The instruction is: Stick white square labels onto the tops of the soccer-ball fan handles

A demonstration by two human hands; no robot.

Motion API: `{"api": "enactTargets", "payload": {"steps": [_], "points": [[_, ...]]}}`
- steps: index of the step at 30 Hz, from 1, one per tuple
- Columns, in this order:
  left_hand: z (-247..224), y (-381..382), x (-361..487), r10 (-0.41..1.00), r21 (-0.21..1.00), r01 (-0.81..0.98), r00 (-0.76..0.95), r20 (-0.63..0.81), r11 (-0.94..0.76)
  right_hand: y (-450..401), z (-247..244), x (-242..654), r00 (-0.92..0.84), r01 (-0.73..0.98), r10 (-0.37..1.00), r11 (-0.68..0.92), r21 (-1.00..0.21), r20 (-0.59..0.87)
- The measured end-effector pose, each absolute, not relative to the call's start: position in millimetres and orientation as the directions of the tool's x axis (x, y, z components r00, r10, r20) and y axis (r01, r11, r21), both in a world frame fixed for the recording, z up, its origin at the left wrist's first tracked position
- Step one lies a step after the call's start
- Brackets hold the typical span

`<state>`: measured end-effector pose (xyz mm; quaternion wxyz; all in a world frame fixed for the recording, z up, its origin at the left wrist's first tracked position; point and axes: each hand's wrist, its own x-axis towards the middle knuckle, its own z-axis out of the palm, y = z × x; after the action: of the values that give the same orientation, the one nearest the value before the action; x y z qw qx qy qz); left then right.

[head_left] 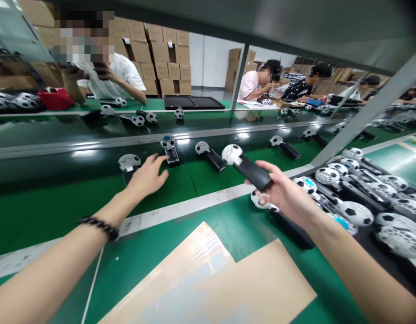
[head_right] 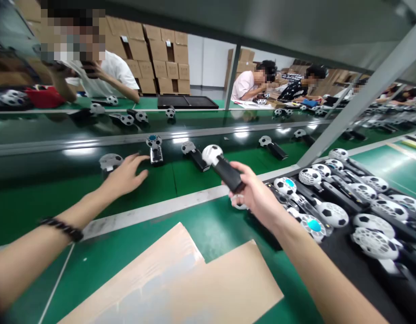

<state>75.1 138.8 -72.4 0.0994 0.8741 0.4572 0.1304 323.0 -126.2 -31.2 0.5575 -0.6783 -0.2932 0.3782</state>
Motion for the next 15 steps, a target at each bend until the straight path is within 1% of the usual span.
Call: {"api": "enactTargets", "payload": {"steps": [1, 3, 4, 5, 6, 8, 9, 11, 13, 15], "points": [[-77.5, 143.9, 96.1, 0.839, 0.334, 0.774, 0.532, 0.116, -0.537, -147.8, -36.3, 312.5, 0.502, -0.089, 0.839, -0.191, -0.978, -0.21], [-89.0, 152.7, 132.4, 0.865, 0.413, 0.773, 0.495, 0.083, -0.482, -183.8, -54.9, 294.1, 0.401, -0.309, 0.867, -0.177, -0.935, -0.297], [-94.1, 155.4, 146.4, 0.877, 0.451, 0.768, 0.474, 0.078, -0.455, -197.1, -66.9, 287.6, 0.393, -0.343, 0.859, -0.195, -0.919, -0.328], [-98.1, 157.0, 157.1, 0.888, 0.488, 0.758, 0.452, 0.084, -0.432, -207.4, -79.0, 283.3, 0.43, -0.309, 0.838, -0.212, -0.927, -0.335], [-100.9, 157.6, 164.5, 0.899, 0.527, 0.744, 0.428, 0.098, -0.412, -215.1, -90.1, 281.2, 0.492, -0.228, 0.809, -0.238, -0.944, -0.323], [-102.0, 157.1, 169.9, 0.917, 0.614, 0.695, 0.375, 0.135, -0.374, -225.7, -105.5, 281.7, 0.625, -0.015, 0.743, -0.297, -0.955, -0.24], [-100.5, 157.0, 168.6, 0.925, 0.661, 0.659, 0.347, 0.155, -0.358, -229.9, -108.8, 282.5, 0.673, 0.08, 0.715, -0.325, -0.942, -0.189], [-94.1, 158.5, 160.1, 0.938, 0.755, 0.565, 0.282, 0.203, -0.333, -237.9, -107.7, 280.2, 0.726, 0.211, 0.68, -0.367, -0.906, -0.106], [-85.0, 161.8, 146.4, 0.949, 0.837, 0.448, 0.18, 0.26, -0.314, -245.9, -101.1, 268.8, 0.731, 0.323, 0.681, -0.393, -0.861, -0.036], [-75.6, 162.1, 129.7, 0.953, 0.9, 0.315, 0.052, 0.299, -0.3, -252.5, -95.6, 248.3, 0.615, 0.514, 0.788, -0.373, -0.773, 0.027]]}}
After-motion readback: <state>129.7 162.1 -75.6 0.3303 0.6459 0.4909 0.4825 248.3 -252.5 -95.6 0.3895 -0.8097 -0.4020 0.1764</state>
